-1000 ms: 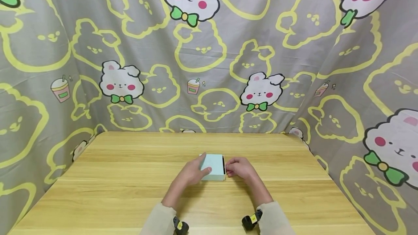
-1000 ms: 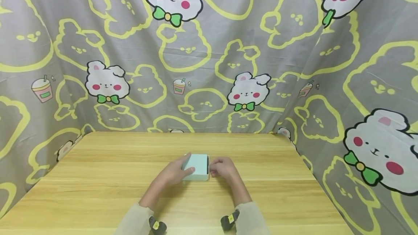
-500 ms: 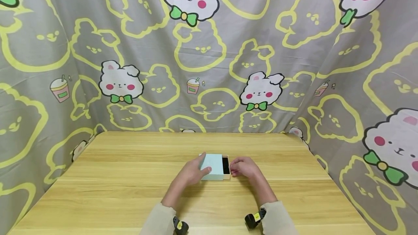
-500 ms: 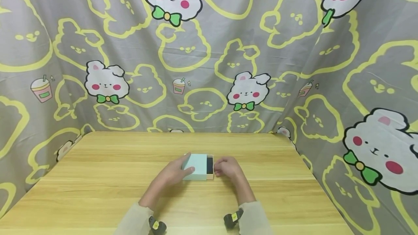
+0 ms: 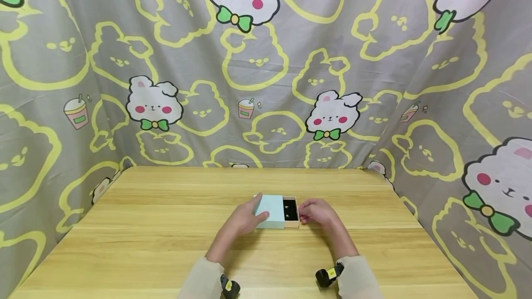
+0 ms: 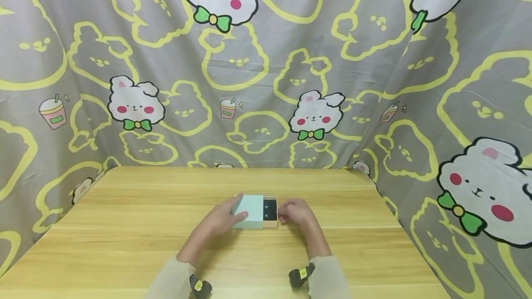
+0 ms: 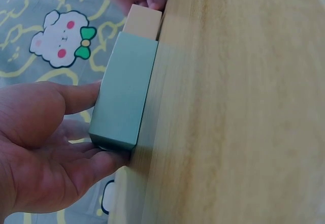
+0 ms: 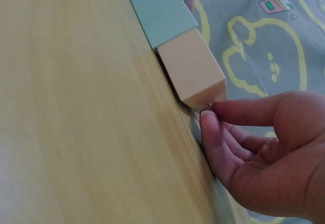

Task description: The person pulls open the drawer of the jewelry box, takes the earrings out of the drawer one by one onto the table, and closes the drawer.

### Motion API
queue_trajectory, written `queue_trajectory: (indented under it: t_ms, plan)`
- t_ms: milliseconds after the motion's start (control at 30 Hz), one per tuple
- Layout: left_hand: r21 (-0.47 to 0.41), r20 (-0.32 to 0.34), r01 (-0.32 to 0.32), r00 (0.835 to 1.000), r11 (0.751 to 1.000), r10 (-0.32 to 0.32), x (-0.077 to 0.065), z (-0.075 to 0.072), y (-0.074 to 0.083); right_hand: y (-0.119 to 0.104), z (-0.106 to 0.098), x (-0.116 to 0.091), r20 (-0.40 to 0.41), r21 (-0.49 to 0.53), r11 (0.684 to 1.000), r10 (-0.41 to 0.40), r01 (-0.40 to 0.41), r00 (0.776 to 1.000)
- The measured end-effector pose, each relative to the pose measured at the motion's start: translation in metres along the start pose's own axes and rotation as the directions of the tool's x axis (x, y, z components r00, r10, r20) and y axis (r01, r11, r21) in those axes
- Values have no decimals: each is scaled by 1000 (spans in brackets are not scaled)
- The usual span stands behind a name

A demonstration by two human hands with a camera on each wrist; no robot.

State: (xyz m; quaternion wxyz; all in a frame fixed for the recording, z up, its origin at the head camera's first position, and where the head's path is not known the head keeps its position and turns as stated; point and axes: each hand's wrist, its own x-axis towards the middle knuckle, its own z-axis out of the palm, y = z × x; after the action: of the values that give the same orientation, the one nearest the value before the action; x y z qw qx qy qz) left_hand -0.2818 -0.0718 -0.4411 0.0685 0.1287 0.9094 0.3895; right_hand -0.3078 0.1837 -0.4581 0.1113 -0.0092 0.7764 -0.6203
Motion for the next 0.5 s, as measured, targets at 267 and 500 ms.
queue_trajectory:
  t_ms: [267, 500]
  plan:
    - [-9, 0, 3, 1000, 1000, -3, 0, -1, 1, 2, -9, -1, 32, 29, 999, 13, -14, 999]
    - [4, -3, -1, 1000, 1000, 1, 1, 0, -1, 2, -14, -3, 22, 24, 1000, 18, -19, 1000]
